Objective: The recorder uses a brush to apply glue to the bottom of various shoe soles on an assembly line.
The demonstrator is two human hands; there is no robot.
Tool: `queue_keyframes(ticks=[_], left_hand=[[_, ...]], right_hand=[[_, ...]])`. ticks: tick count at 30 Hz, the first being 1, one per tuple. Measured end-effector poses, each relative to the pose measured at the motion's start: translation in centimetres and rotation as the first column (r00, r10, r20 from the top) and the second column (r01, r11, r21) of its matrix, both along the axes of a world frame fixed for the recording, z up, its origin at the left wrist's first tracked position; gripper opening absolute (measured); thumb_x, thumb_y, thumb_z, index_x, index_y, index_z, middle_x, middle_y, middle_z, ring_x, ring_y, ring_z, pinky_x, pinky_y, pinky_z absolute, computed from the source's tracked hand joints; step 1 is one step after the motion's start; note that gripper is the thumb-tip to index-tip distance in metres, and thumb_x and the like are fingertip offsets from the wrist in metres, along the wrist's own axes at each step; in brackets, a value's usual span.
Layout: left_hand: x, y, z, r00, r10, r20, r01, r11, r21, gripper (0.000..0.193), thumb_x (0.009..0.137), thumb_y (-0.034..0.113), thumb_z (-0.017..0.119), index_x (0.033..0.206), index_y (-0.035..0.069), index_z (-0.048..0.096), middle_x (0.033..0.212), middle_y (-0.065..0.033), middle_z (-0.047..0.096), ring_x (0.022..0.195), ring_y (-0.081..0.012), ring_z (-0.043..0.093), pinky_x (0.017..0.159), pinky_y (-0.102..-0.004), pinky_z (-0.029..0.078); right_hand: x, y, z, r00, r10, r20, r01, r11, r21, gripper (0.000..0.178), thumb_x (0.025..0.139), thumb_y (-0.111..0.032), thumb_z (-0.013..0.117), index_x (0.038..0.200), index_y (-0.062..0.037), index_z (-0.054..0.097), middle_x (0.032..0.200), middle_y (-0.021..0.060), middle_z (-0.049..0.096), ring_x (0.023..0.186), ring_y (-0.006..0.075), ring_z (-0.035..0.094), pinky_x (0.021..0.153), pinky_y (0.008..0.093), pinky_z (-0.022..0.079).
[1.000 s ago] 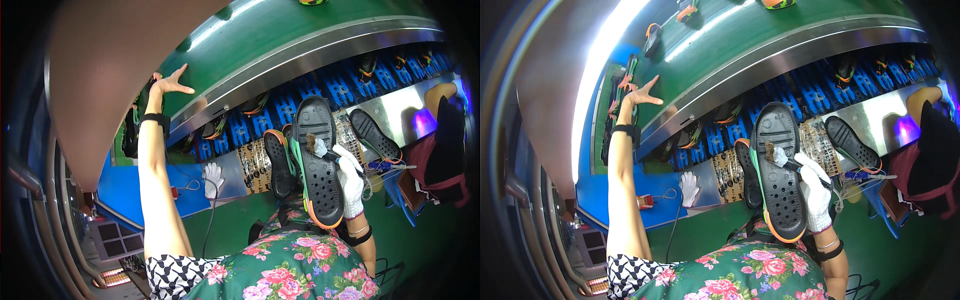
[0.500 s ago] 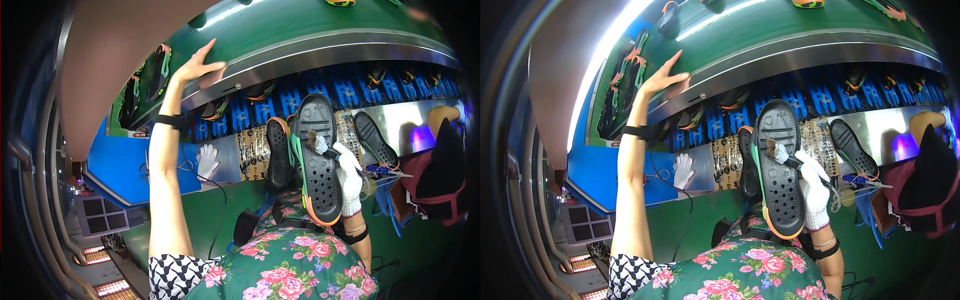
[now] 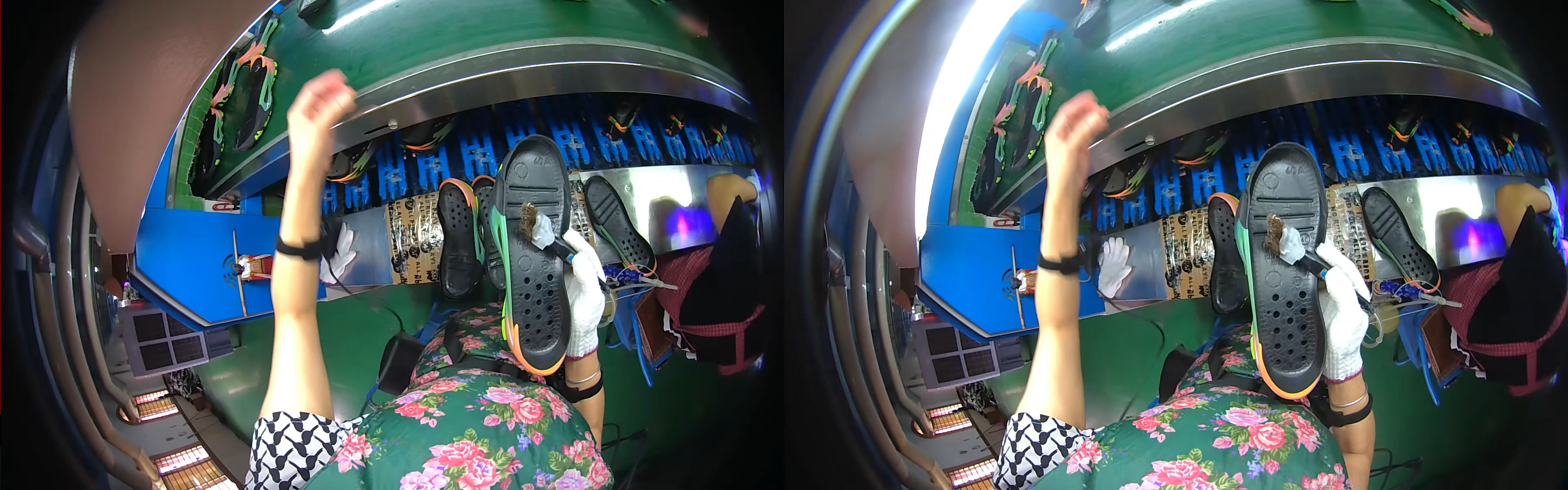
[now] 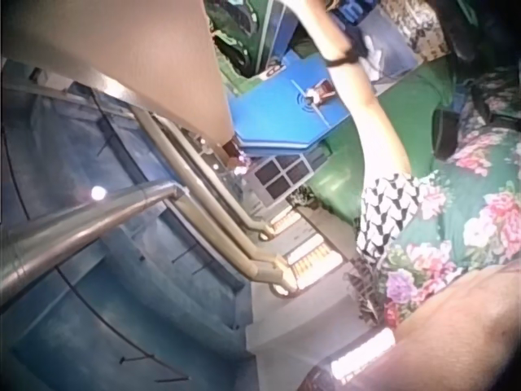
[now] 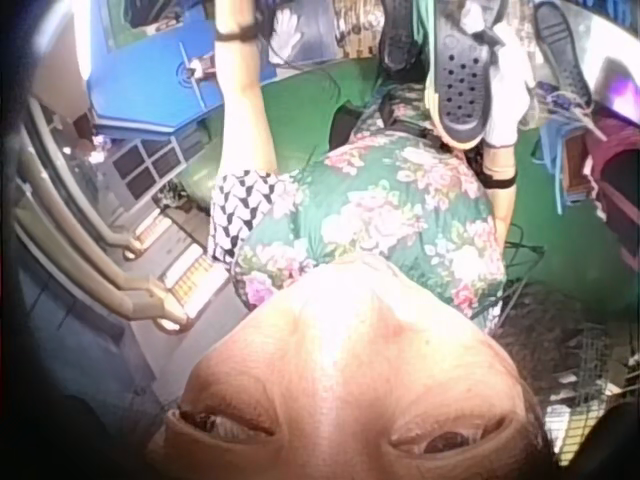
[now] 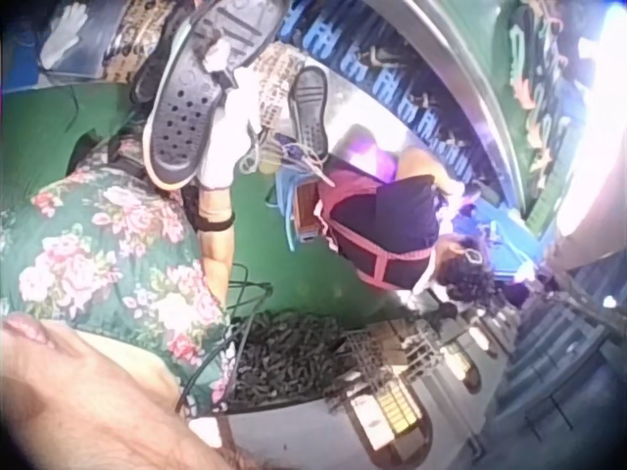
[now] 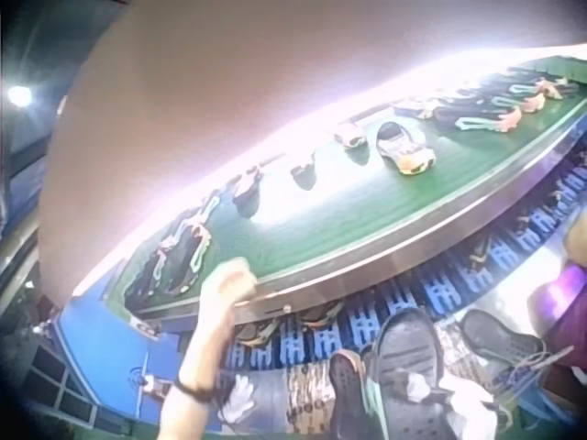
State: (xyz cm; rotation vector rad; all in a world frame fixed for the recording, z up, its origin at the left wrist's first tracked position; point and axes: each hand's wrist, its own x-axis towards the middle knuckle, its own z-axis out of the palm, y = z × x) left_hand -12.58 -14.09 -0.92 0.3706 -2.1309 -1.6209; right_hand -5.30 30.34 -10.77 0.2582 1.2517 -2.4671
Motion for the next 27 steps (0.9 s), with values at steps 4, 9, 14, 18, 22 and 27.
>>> queue_keyframes(ticks=[4,9,14,18,22,27], left_hand=[[9.5,13.2,-5.6,0.930,-0.295,0.220,0.222,0.926,0.306,0.012,0.096,0.012,0.071,0.091,0.000,0.070,0.092,-0.0107,0.072,0.080,-0.0184,0.069,0.078,-0.0330,0.057],[15.2,23.6,-13.1,0.937,-0.340,-0.084,0.180,0.264,0.948,0.029,0.106,0.019,0.057,0.123,-0.003,0.067,0.119,-0.0113,0.073,0.108,-0.0189,0.069,0.100,-0.0337,0.053],[14.0,25.5,-11.6,0.889,-0.302,-0.344,0.258,-0.290,0.922,0.092,0.100,0.079,0.030,0.147,0.004,0.055,0.143,-0.0157,0.062,0.128,-0.0314,0.062,0.112,-0.0460,0.047],[13.7,24.8,-10.9,0.900,-0.228,-0.373,0.244,-0.445,0.862,0.105,0.092,0.089,0.029,0.148,0.004,0.055,0.145,-0.0166,0.061,0.131,-0.0319,0.060,0.114,-0.0481,0.046],[12.6,24.8,-10.9,0.929,-0.226,-0.292,0.229,-0.265,0.937,0.083,0.098,0.078,0.040,0.152,0.015,0.051,0.151,-0.0092,0.057,0.134,-0.0305,0.057,0.115,-0.0489,0.044],[12.5,24.7,-12.1,0.925,-0.248,-0.288,0.194,-0.342,0.920,0.093,0.096,0.083,0.034,0.158,0.014,0.042,0.154,-0.0100,0.054,0.136,-0.0315,0.055,0.116,-0.0488,0.043]], right_hand=[[-0.2,-0.6,0.1,0.995,-0.007,-0.099,0.003,0.999,-0.045,0.041,0.100,-0.012,0.058,0.133,0.0111,0.061,0.135,0.0195,0.064,0.131,0.0290,0.057,0.120,0.0444,0.036],[-0.3,-2.0,2.9,0.969,0.046,-0.243,-0.068,0.994,-0.084,0.037,0.098,-0.007,0.059,0.129,0.0102,0.064,0.158,0.0258,0.046,0.142,0.0347,0.049,0.122,0.0458,0.033],[-0.5,-2.8,2.3,0.844,0.096,-0.528,0.066,0.958,0.280,0.032,0.092,-0.002,0.066,0.122,0.0071,0.071,0.149,0.0309,0.054,0.136,0.0370,0.056,0.117,0.0457,0.040],[-0.7,-3.4,3.2,0.699,0.163,-0.697,0.192,0.895,0.402,0.032,0.089,-0.006,0.072,0.120,0.0027,0.074,0.144,0.0315,0.058,0.133,0.0378,0.059,0.111,0.0440,0.046],[-1.2,-2.9,5.2,0.582,0.316,-0.749,0.296,0.776,0.557,0.029,0.082,-0.007,0.080,0.111,-0.0041,0.078,0.124,0.0221,0.071,0.110,0.0324,0.068,0.094,0.0412,0.055],[-2.0,-2.5,7.2,0.524,0.410,-0.746,0.217,0.783,0.582,0.024,0.078,0.001,0.082,0.102,0.0001,0.078,0.103,0.0152,0.078,0.092,0.0241,0.074,0.084,0.0363,0.058]])
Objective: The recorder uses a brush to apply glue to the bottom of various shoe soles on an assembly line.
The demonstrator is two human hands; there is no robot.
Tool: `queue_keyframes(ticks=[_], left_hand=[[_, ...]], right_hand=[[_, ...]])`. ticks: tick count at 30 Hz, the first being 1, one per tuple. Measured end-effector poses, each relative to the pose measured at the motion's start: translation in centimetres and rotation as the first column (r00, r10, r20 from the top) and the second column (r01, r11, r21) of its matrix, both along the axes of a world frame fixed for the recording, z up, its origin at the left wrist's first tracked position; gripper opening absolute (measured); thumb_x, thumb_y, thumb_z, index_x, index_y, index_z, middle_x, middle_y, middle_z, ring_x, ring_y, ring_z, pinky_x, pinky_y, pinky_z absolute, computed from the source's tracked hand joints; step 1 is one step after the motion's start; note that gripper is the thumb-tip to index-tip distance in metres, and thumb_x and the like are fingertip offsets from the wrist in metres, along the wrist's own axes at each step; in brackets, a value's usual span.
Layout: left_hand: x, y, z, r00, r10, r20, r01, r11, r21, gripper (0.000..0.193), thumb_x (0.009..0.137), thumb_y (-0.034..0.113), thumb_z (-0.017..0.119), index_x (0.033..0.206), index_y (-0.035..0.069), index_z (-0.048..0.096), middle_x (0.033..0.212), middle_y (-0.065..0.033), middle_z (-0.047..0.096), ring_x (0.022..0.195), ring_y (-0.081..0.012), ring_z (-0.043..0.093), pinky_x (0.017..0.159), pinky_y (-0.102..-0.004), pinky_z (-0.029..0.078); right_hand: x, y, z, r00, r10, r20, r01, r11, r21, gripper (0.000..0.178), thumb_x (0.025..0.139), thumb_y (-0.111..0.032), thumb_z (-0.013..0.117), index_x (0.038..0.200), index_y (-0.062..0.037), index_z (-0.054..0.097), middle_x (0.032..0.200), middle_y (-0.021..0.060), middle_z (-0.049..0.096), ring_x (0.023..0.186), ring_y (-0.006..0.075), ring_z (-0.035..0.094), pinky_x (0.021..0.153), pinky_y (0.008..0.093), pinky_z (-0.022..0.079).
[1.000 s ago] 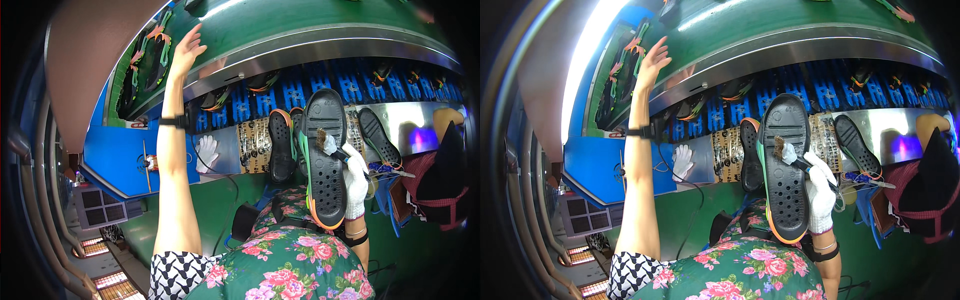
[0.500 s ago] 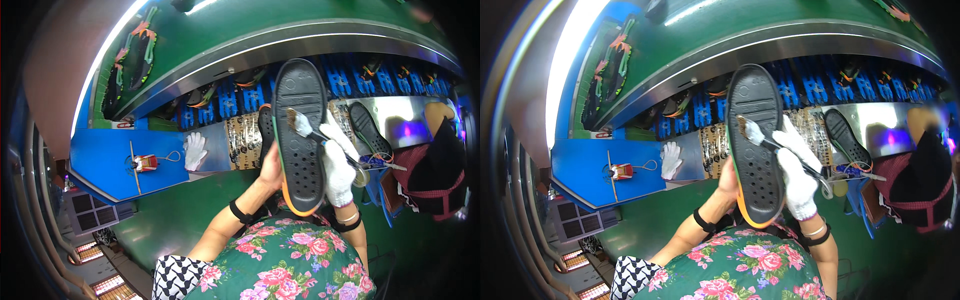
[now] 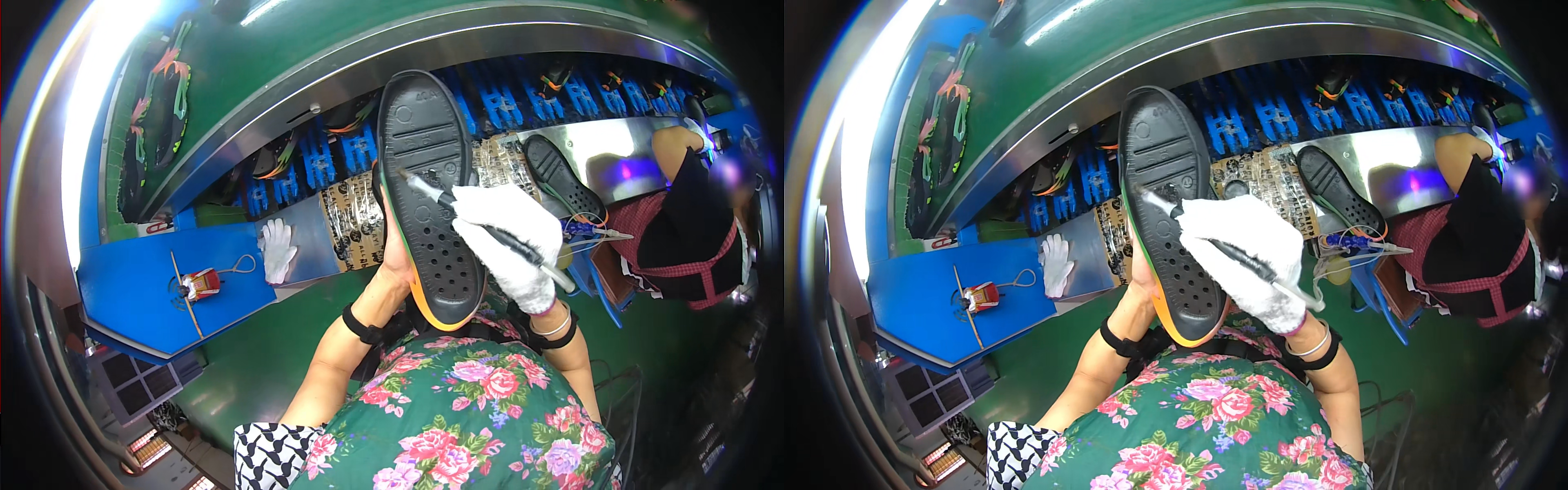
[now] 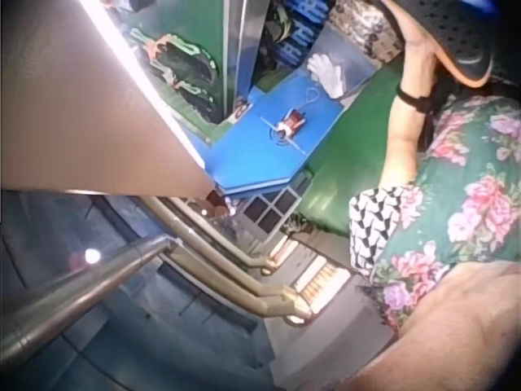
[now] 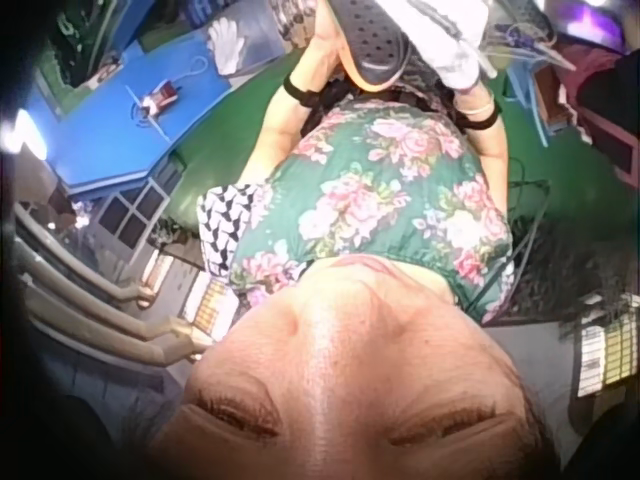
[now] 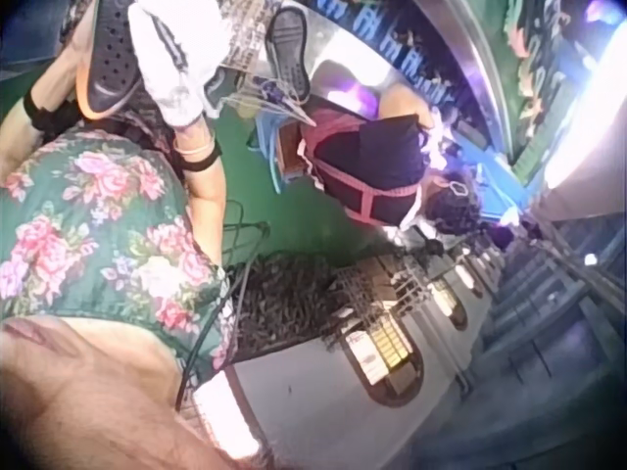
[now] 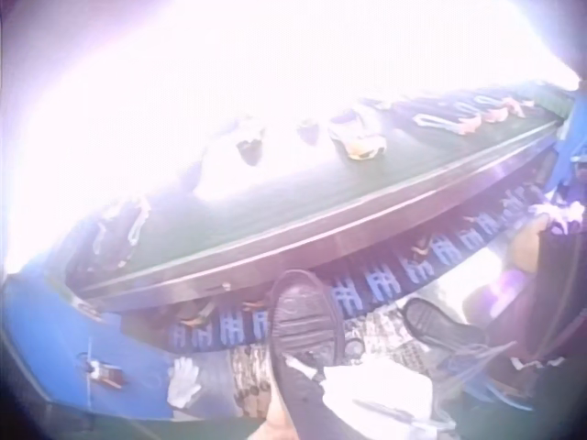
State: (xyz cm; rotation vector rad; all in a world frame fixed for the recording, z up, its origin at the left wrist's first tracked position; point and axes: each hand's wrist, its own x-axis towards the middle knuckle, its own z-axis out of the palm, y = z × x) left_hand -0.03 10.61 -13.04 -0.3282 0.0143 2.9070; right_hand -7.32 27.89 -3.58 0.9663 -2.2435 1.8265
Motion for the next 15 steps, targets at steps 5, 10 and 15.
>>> queue_keyframes(ticks=[5,10,15], left_hand=[[0.2,-0.3,-0.4,0.994,0.074,-0.086,-0.076,0.997,-0.021,0.099,0.093,0.087,0.033,0.158,0.012,0.041,0.152,-0.0108,0.054,0.135,-0.0291,0.055,0.115,-0.0463,0.044],[0.0,0.0,-0.2,0.979,0.111,-0.168,-0.113,0.994,0.001,0.101,0.092,0.089,0.030,0.158,0.013,0.040,0.152,-0.0107,0.053,0.136,-0.0286,0.054,0.116,-0.0457,0.043],[-0.7,0.8,0.5,0.950,0.139,-0.279,-0.152,0.988,-0.026,0.100,0.092,0.089,0.025,0.161,0.017,0.036,0.158,-0.0068,0.047,0.141,-0.0274,0.049,0.117,-0.0456,0.041]], right_hand=[[-1.1,0.5,1.5,0.995,0.069,0.069,-0.067,0.997,-0.025,0.022,0.076,0.002,0.082,0.097,0.0015,0.079,0.100,0.0171,0.079,0.088,0.0235,0.075,0.080,0.0334,0.059],[-1.4,0.4,2.4,0.997,0.062,0.052,-0.061,0.998,-0.027,0.019,0.075,0.003,0.081,0.094,0.0023,0.078,0.098,0.0176,0.078,0.085,0.0243,0.075,0.079,0.0341,0.059],[-2.0,-0.3,2.3,0.986,-0.052,-0.157,0.047,0.998,-0.038,0.017,0.074,0.004,0.081,0.091,0.0024,0.077,0.093,0.0158,0.077,0.084,0.0273,0.075,0.078,0.0364,0.059]])
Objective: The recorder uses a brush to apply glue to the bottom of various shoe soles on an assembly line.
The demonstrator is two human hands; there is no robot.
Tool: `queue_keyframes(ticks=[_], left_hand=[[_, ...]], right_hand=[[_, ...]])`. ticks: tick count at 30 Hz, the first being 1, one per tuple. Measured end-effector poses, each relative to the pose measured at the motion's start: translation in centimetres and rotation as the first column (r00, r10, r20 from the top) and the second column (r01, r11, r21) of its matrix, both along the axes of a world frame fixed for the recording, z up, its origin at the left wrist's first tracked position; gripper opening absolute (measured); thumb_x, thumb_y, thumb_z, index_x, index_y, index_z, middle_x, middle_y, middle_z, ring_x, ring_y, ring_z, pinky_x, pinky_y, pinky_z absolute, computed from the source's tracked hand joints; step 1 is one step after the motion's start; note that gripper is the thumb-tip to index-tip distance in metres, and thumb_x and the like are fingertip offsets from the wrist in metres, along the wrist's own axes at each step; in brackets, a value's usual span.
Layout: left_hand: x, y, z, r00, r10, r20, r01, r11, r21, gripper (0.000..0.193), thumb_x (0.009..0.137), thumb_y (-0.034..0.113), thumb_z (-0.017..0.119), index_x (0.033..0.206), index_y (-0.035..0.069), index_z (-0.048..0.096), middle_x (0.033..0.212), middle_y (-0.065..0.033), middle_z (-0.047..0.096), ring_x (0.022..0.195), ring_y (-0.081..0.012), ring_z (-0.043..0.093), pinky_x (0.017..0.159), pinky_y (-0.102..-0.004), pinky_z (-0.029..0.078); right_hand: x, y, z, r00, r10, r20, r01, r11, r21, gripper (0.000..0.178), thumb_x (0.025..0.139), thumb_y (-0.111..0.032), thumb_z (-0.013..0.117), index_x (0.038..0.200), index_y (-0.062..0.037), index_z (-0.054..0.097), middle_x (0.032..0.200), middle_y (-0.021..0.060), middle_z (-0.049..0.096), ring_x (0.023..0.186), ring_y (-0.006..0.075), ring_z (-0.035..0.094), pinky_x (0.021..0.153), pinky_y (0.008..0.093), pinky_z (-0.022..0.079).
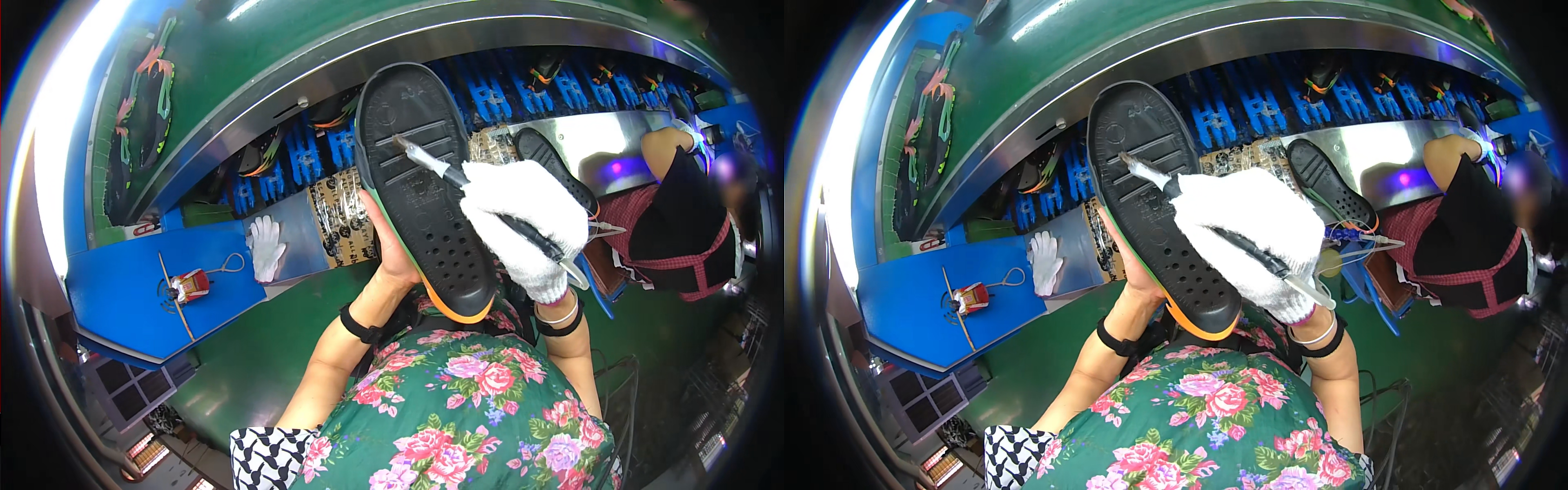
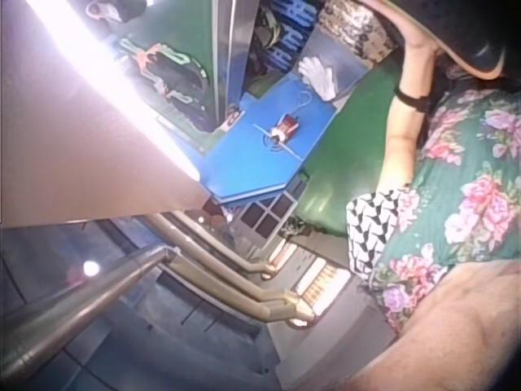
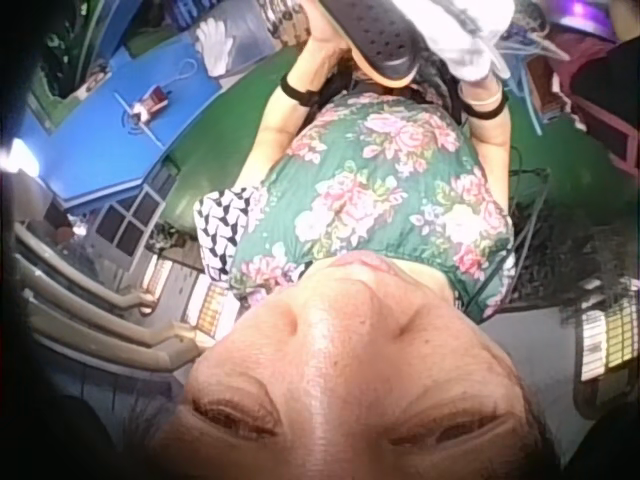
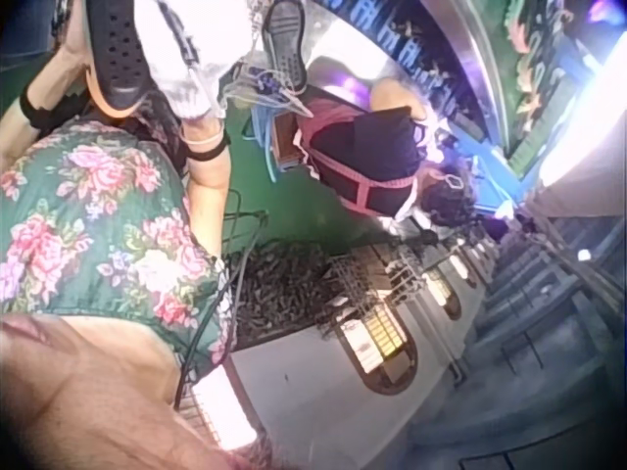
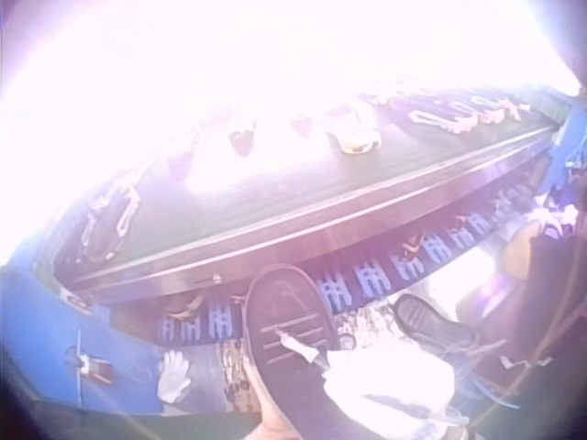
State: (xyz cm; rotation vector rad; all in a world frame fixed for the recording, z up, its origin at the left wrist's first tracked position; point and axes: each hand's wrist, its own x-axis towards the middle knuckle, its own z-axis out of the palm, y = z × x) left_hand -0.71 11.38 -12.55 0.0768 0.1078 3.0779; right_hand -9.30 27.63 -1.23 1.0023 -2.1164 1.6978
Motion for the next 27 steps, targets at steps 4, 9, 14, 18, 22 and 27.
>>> queue_keyframes(ticks=[4,9,14,18,22,27], left_hand=[[0.5,0.6,-0.8,1.000,0.020,-0.001,-0.020,0.999,-0.048,0.099,0.094,0.088,0.021,0.161,0.017,0.036,0.157,-0.0059,0.048,0.139,-0.0264,0.050,0.117,-0.0452,0.041],[1.0,1.2,-0.9,0.989,0.054,0.138,0.010,0.904,-0.427,0.101,0.093,0.089,0.019,0.161,0.016,0.036,0.156,-0.0063,0.048,0.138,-0.0261,0.051,0.117,-0.0449,0.041],[1.2,1.6,-0.1,0.931,0.063,0.360,0.175,0.788,-0.590,0.113,0.086,0.096,0.020,0.156,0.010,0.040,0.151,-0.0140,0.053,0.137,-0.0316,0.053,0.117,-0.0489,0.042],[1.1,1.2,-2.4,0.977,-0.026,0.211,0.071,0.975,-0.210,0.112,0.084,0.098,0.023,0.147,0.010,0.052,0.139,-0.0117,0.062,0.124,-0.0280,0.062,0.108,-0.0459,0.050],[1.3,1.7,-2.2,0.990,-0.009,0.139,0.031,0.987,-0.156,0.111,0.087,0.094,0.017,0.161,0.013,0.036,0.155,-0.0083,0.050,0.140,-0.0268,0.051,0.118,-0.0451,0.041],[2.3,0.4,-3.5,0.962,-0.011,0.273,0.197,0.720,-0.665,0.115,0.085,0.097,0.015,0.159,0.012,0.039,0.150,-0.0111,0.054,0.136,-0.0265,0.054,0.118,-0.0469,0.041]], right_hand=[[-0.7,0.4,0.7,0.998,0.023,-0.053,-0.014,0.988,0.152,0.019,0.074,0.006,0.081,0.093,0.0021,0.077,0.094,0.0159,0.077,0.084,0.0268,0.074,0.078,0.0370,0.059],[-2.9,0.1,-3.4,0.871,-0.039,-0.490,0.081,0.995,0.065,0.031,0.076,-0.001,0.081,0.107,-0.0062,0.079,0.103,0.0117,0.078,0.089,0.0287,0.074,0.079,0.0373,0.057],[-0.9,-0.3,-0.8,0.971,0.054,-0.233,-0.034,0.995,0.090,0.025,0.076,0.004,0.081,0.100,-0.0020,0.078,0.099,0.0142,0.078,0.087,0.0277,0.074,0.079,0.0374,0.058],[0.3,-0.6,0.7,0.986,0.165,-0.025,-0.164,0.986,0.041,0.021,0.075,0.007,0.081,0.095,0.0015,0.077,0.096,0.0163,0.077,0.086,0.0269,0.074,0.079,0.0374,0.059],[1.0,-1.1,0.4,0.994,-0.093,-0.063,0.094,0.995,0.012,0.021,0.077,0.011,0.079,0.096,0.0016,0.077,0.097,0.0170,0.077,0.087,0.0299,0.074,0.079,0.0375,0.059],[1.6,-1.0,0.0,0.992,0.081,-0.099,-0.067,0.988,0.138,0.027,0.076,0.003,0.081,0.103,-0.0027,0.079,0.102,0.0153,0.078,0.089,0.0301,0.074,0.080,0.0377,0.058]])
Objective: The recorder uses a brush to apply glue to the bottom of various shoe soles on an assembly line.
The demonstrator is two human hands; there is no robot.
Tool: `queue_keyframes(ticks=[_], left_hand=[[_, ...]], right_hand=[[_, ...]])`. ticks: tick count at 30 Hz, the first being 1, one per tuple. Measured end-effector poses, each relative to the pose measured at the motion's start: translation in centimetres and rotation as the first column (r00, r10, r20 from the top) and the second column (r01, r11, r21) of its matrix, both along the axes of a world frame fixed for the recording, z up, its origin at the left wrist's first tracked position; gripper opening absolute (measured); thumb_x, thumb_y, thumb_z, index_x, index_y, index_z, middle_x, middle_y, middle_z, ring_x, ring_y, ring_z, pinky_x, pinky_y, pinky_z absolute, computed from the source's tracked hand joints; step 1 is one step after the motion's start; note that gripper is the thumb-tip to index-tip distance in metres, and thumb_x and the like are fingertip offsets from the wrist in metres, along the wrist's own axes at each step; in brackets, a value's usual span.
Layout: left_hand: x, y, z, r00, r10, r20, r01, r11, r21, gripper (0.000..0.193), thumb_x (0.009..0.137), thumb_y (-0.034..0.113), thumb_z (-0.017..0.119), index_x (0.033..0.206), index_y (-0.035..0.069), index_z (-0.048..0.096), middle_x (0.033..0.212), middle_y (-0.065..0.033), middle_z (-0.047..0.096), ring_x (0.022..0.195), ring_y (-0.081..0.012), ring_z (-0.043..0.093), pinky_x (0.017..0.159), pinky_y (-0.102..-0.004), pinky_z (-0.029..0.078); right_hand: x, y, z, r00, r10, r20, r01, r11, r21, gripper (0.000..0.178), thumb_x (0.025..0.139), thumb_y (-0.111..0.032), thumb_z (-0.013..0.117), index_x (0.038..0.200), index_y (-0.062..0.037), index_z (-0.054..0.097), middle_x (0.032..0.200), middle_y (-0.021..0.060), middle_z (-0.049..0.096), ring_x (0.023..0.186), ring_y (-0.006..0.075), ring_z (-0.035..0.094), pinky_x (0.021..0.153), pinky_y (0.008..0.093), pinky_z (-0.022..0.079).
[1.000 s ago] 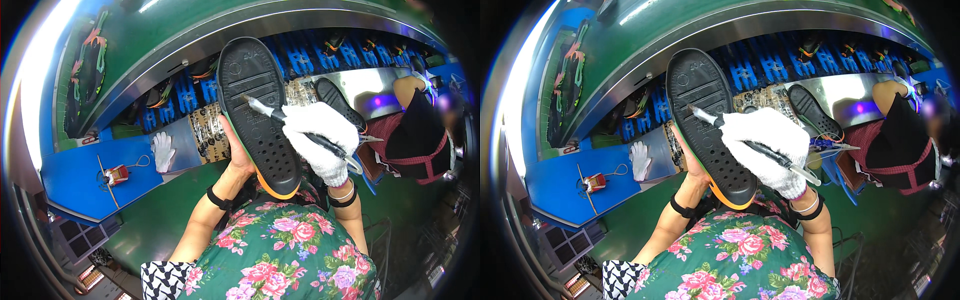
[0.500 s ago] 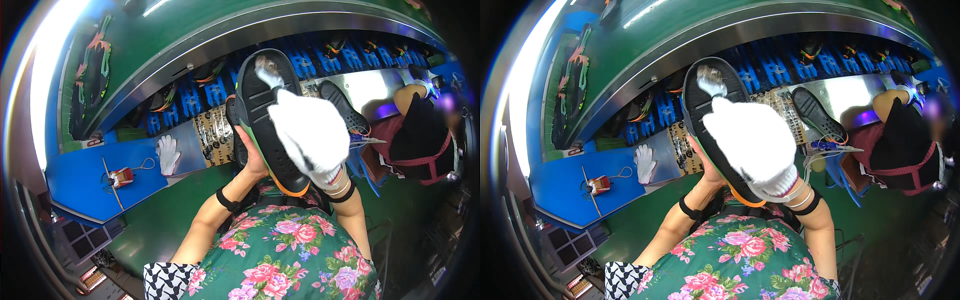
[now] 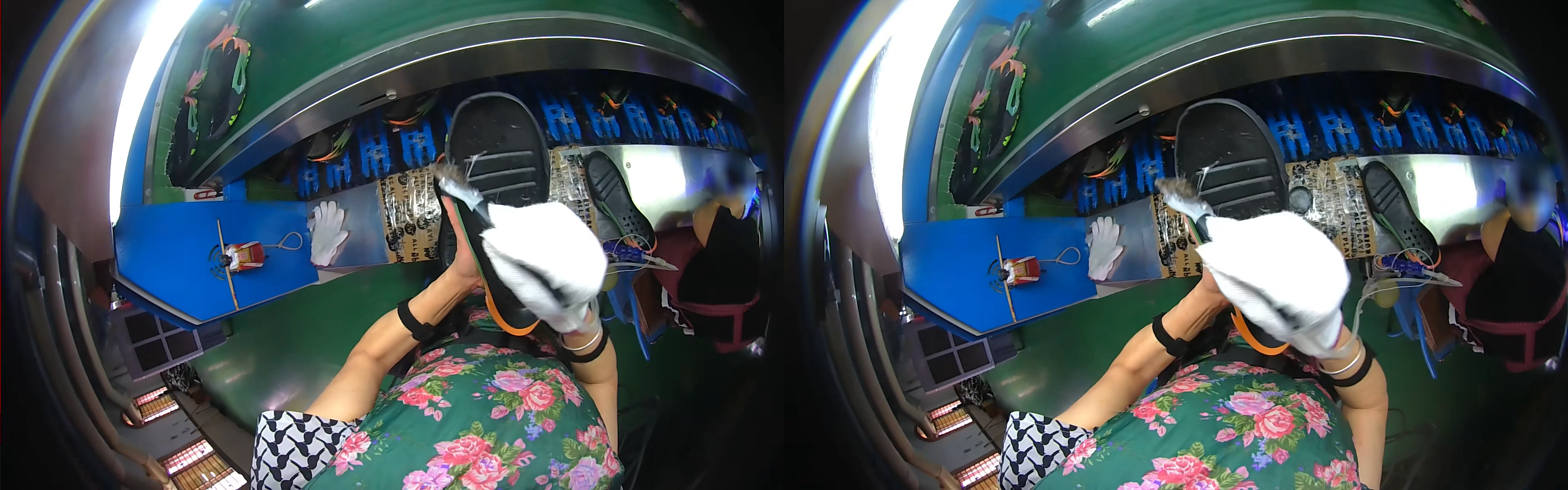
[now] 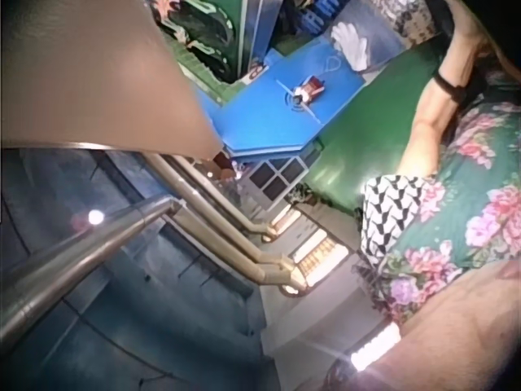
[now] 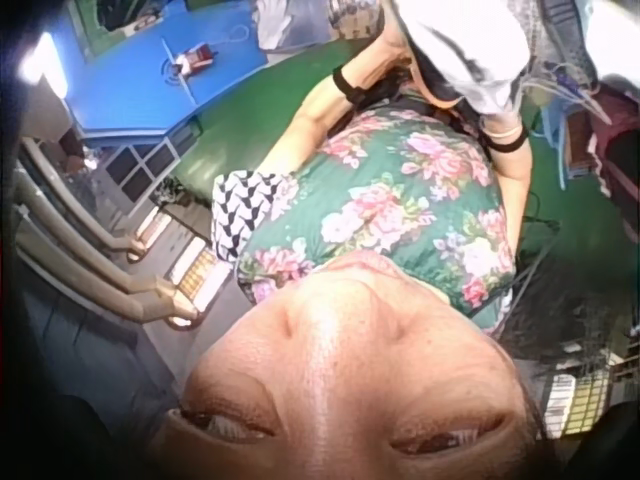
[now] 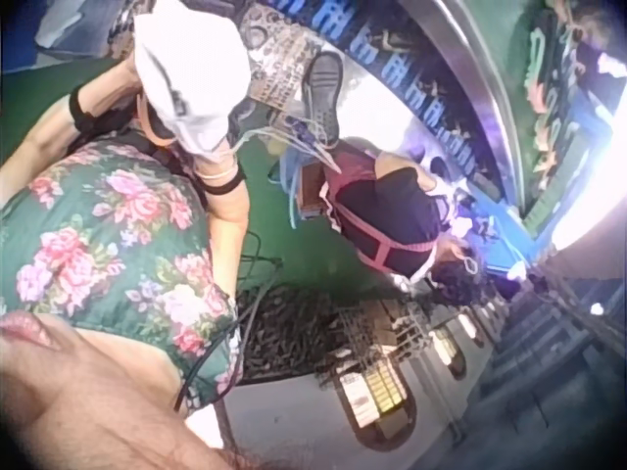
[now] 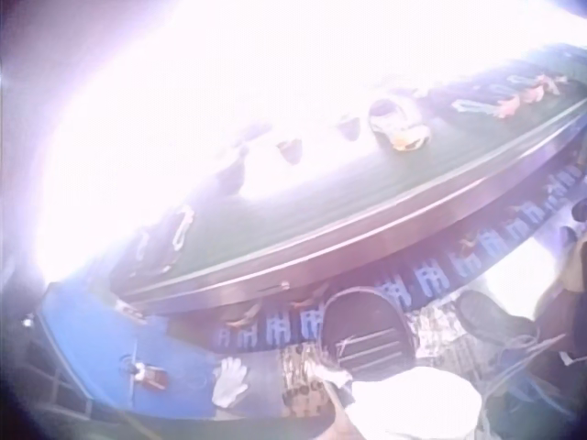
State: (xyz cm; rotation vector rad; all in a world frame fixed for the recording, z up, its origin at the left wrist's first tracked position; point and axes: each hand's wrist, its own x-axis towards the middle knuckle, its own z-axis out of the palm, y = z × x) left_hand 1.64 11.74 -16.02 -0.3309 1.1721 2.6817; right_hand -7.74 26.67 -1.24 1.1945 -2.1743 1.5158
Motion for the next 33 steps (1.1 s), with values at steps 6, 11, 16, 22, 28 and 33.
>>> queue_keyframes(ticks=[6,11,16,22,28,33], left_hand=[[0.3,0.0,1.5,0.973,0.139,0.183,-0.179,0.957,0.226,0.106,0.090,0.091,0.023,0.152,0.009,0.048,0.140,-0.0120,0.062,0.128,-0.0281,0.060,0.113,-0.0462,0.045],[0.0,-1.1,1.1,0.986,0.047,0.162,-0.096,0.948,0.304,0.099,0.091,0.085,0.028,0.150,0.008,0.049,0.139,-0.0129,0.063,0.127,-0.0291,0.061,0.112,-0.0469,0.047],[-0.7,-0.9,0.7,0.993,-0.012,0.118,-0.033,0.928,0.372,0.092,0.093,0.079,0.033,0.148,0.007,0.051,0.138,-0.0138,0.064,0.126,-0.0300,0.062,0.111,-0.0475,0.048],[0.0,-1.8,0.5,0.999,-0.011,0.034,-0.005,0.901,0.435,0.084,0.095,0.071,0.039,0.145,0.005,0.053,0.137,-0.0148,0.064,0.124,-0.0312,0.064,0.110,-0.0483,0.049],[-0.5,-2.2,-0.4,0.998,0.033,-0.049,-0.003,0.853,0.522,0.075,0.098,0.064,0.045,0.143,0.004,0.054,0.136,-0.0158,0.065,0.123,-0.0323,0.065,0.109,-0.0491,0.051],[-0.4,-3.0,-0.7,0.989,0.093,-0.118,-0.005,0.805,0.593,0.069,0.099,0.058,0.050,0.140,0.003,0.056,0.135,-0.0167,0.066,0.122,-0.0333,0.066,0.108,-0.0498,0.052]], right_hand=[[-0.1,-0.1,-1.1,0.999,0.012,-0.043,-0.014,0.998,-0.056,0.034,0.078,0.000,0.080,0.111,-0.0049,0.079,0.107,0.0162,0.077,0.095,0.0317,0.074,0.083,0.0406,0.057],[0.9,-0.7,-1.8,0.944,0.236,0.231,-0.181,0.955,-0.235,0.034,0.081,-0.012,0.082,0.115,-0.0106,0.080,0.108,0.0112,0.077,0.094,0.0312,0.073,0.084,0.0406,0.058],[0.5,-0.1,-1.9,0.995,0.087,0.053,-0.079,0.989,-0.129,0.036,0.085,-0.008,0.075,0.120,-0.0064,0.077,0.115,0.0127,0.076,0.098,0.0306,0.072,0.088,0.0408,0.057],[1.3,-0.3,-2.7,0.971,0.155,0.183,-0.099,0.954,-0.283,0.029,0.081,-0.007,0.078,0.111,-0.0063,0.080,0.105,0.0103,0.078,0.092,0.0293,0.073,0.082,0.0389,0.058],[1.9,-0.7,-3.9,0.992,0.124,-0.009,-0.124,0.986,-0.115,0.035,0.085,-0.008,0.076,0.120,-0.0073,0.076,0.118,0.0099,0.075,0.100,0.0279,0.071,0.083,0.0390,0.058],[0.0,0.8,-2.9,0.974,0.176,0.144,-0.149,0.972,-0.180,0.029,0.084,-0.007,0.078,0.113,-0.0064,0.079,0.109,0.0113,0.078,0.093,0.0292,0.074,0.080,0.0387,0.059]])
